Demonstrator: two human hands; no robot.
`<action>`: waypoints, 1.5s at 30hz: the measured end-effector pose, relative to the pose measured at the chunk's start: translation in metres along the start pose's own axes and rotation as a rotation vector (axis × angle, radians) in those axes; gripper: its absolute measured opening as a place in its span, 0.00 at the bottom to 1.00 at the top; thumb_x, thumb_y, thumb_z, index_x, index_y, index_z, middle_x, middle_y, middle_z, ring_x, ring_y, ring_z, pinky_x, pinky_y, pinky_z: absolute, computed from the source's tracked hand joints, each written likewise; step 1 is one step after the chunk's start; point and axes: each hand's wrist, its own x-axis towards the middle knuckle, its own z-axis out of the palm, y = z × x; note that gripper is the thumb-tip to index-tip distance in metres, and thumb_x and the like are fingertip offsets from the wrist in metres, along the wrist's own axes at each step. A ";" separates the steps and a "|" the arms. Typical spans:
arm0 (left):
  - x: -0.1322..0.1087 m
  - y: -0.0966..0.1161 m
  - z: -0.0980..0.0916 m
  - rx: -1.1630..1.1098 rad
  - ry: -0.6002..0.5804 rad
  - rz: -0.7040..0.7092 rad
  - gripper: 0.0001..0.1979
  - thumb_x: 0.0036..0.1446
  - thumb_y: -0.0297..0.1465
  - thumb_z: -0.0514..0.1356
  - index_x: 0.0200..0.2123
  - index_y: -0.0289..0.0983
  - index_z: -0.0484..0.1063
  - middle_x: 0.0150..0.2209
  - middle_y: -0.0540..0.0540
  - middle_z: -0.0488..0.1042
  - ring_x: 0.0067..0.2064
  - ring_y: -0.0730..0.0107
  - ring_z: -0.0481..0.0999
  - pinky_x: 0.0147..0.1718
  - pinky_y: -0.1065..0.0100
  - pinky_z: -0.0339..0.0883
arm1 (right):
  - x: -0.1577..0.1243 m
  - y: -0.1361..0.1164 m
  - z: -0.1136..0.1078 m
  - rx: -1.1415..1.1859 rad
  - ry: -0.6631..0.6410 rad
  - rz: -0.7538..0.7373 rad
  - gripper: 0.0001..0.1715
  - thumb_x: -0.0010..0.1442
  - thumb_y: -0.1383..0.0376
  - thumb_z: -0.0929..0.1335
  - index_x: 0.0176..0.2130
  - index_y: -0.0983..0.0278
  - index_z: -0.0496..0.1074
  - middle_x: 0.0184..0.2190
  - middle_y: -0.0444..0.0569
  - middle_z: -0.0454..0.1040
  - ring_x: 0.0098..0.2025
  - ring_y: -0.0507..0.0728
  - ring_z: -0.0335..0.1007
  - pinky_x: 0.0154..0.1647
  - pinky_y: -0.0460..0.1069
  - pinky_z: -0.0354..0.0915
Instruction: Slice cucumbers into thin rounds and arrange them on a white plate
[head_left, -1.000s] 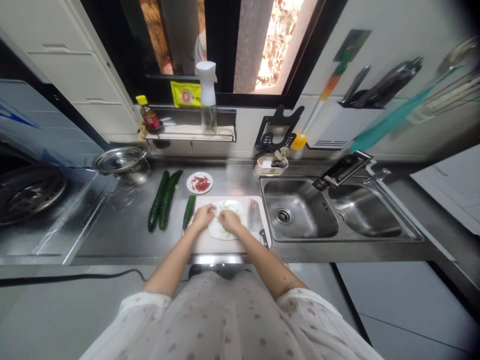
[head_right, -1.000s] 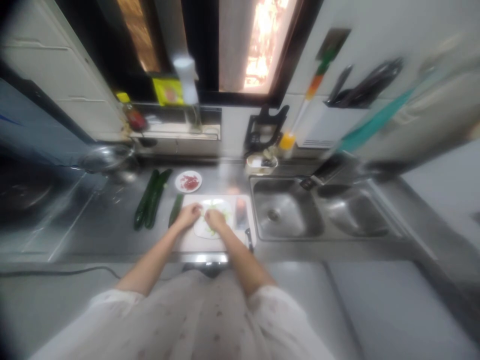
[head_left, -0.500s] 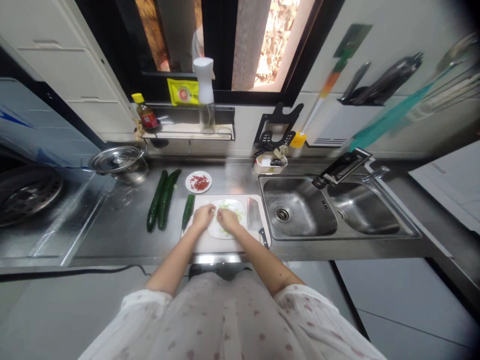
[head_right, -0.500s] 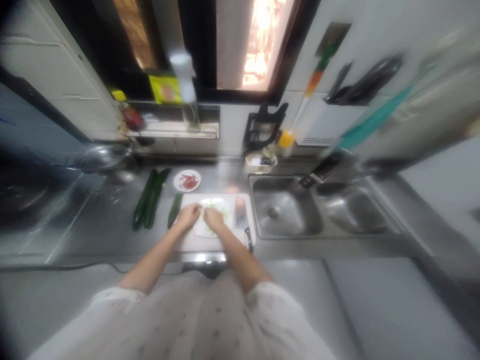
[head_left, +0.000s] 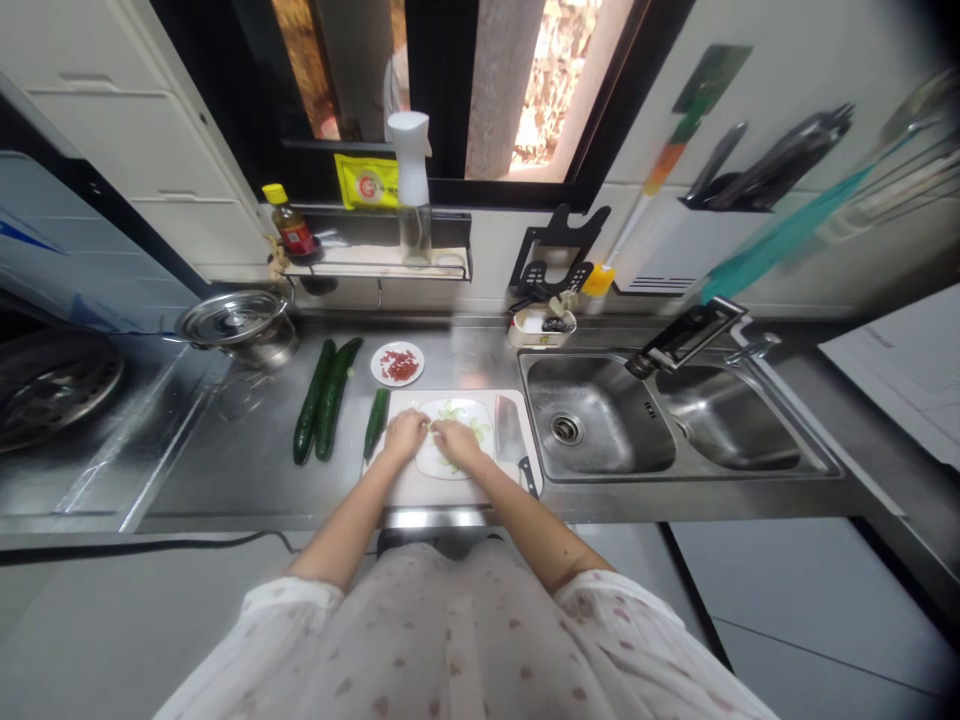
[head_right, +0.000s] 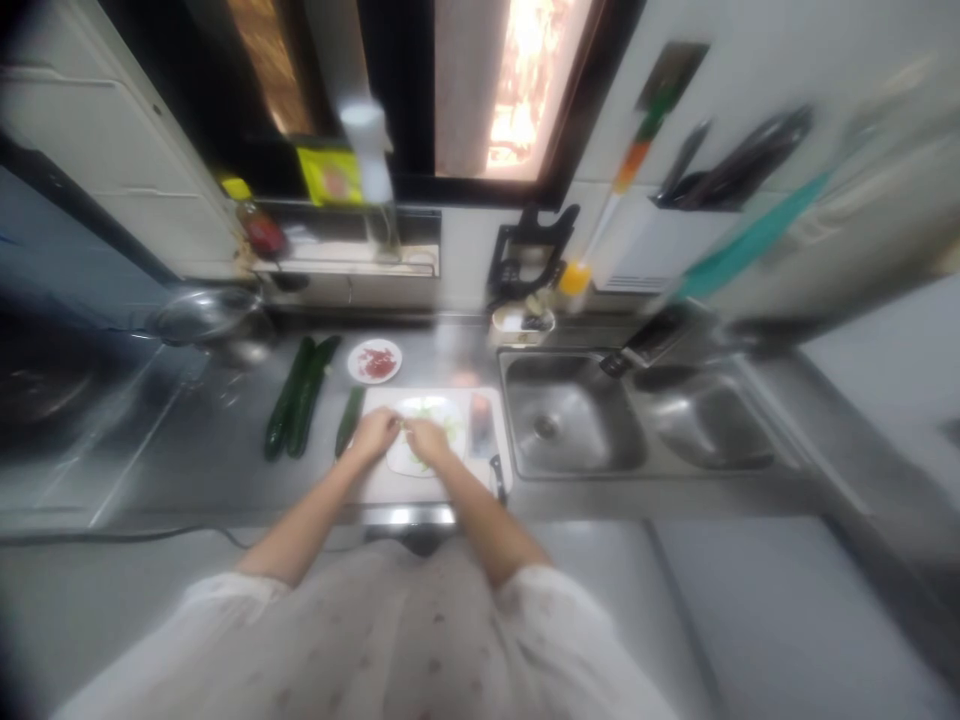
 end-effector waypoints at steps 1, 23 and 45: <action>0.000 0.000 0.001 -0.003 0.001 0.001 0.14 0.59 0.28 0.54 0.43 0.38 0.77 0.44 0.41 0.75 0.47 0.61 0.73 0.47 0.66 0.63 | -0.001 -0.001 -0.001 -0.019 -0.009 -0.007 0.17 0.65 0.67 0.60 0.51 0.61 0.70 0.48 0.52 0.74 0.50 0.57 0.67 0.46 0.47 0.58; 0.002 -0.001 0.004 0.044 -0.032 -0.009 0.13 0.60 0.35 0.56 0.45 0.40 0.75 0.43 0.44 0.74 0.46 0.63 0.71 0.46 0.66 0.61 | -0.011 -0.019 -0.005 -0.179 -0.059 0.078 0.19 0.68 0.62 0.57 0.51 0.62 0.71 0.45 0.54 0.74 0.47 0.58 0.70 0.43 0.48 0.61; -0.001 0.000 0.011 0.002 0.015 -0.017 0.10 0.58 0.32 0.57 0.42 0.39 0.75 0.41 0.44 0.74 0.46 0.63 0.71 0.46 0.66 0.60 | -0.015 -0.014 0.005 -0.181 0.010 0.087 0.19 0.67 0.63 0.58 0.52 0.60 0.70 0.43 0.53 0.74 0.44 0.57 0.71 0.41 0.48 0.62</action>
